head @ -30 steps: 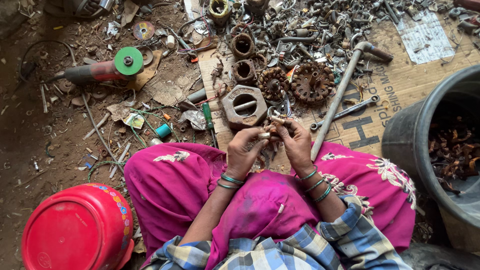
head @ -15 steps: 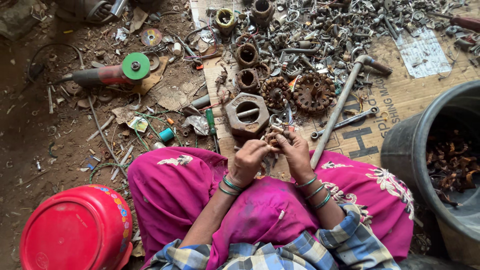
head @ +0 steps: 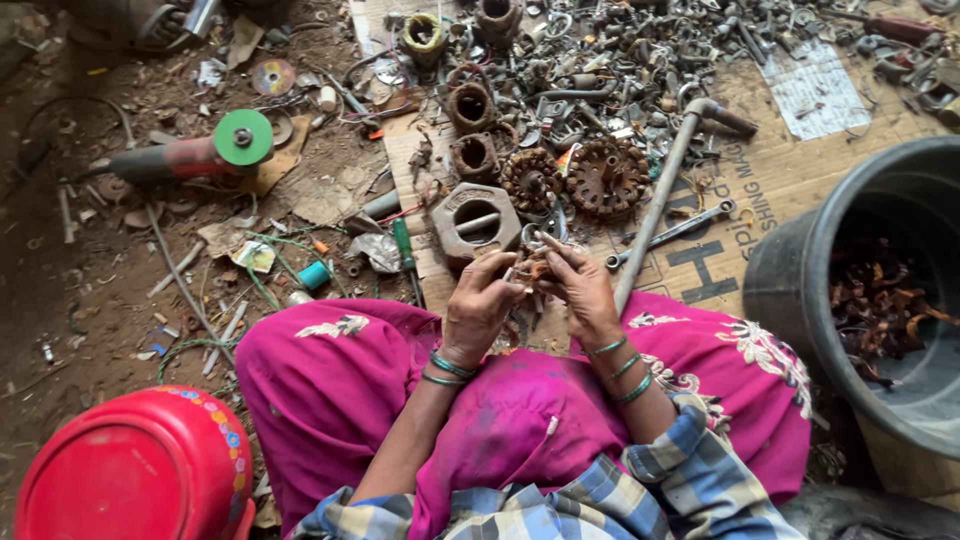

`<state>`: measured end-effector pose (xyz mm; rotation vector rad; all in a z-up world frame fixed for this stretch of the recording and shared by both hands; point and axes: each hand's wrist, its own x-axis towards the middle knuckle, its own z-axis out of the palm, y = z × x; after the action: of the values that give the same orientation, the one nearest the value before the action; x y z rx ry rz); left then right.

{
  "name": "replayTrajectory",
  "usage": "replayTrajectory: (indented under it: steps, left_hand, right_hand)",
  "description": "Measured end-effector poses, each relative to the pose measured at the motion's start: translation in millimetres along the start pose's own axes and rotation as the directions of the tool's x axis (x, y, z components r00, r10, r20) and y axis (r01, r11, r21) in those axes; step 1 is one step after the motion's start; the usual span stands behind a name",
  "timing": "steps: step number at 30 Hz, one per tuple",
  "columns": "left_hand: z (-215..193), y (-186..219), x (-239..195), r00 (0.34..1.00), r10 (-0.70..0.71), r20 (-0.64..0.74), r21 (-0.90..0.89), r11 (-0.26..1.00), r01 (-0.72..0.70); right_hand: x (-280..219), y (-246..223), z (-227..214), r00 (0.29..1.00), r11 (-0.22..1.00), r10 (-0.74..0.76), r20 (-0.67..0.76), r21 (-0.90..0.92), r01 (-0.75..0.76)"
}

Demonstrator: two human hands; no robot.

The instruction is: The person sits on the ground and uses pliers and a knife to strip copper wire from small motor components. They pull the wire out, cut it, and place the copper into a nearby container while discarding the remaining parts.

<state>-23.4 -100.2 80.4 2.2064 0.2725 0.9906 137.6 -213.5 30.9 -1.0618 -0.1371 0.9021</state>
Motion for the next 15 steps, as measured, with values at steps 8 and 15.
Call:
replayTrajectory:
  steps: [8, 15]
  left_hand:
    - [-24.7, -61.1, -18.0, 0.798, -0.564, -0.212, -0.358, 0.805, 0.473]
    - [-16.9, -65.9, -29.5, 0.882, -0.380, -0.278, 0.531, 0.704, 0.471]
  right_hand:
    - [7.0, -44.5, -2.7, 0.963, 0.993, -0.076, -0.259, -0.102, 0.051]
    - [-15.9, -23.0, 10.1, 0.973, 0.946, 0.080, 0.218, -0.324, -0.005]
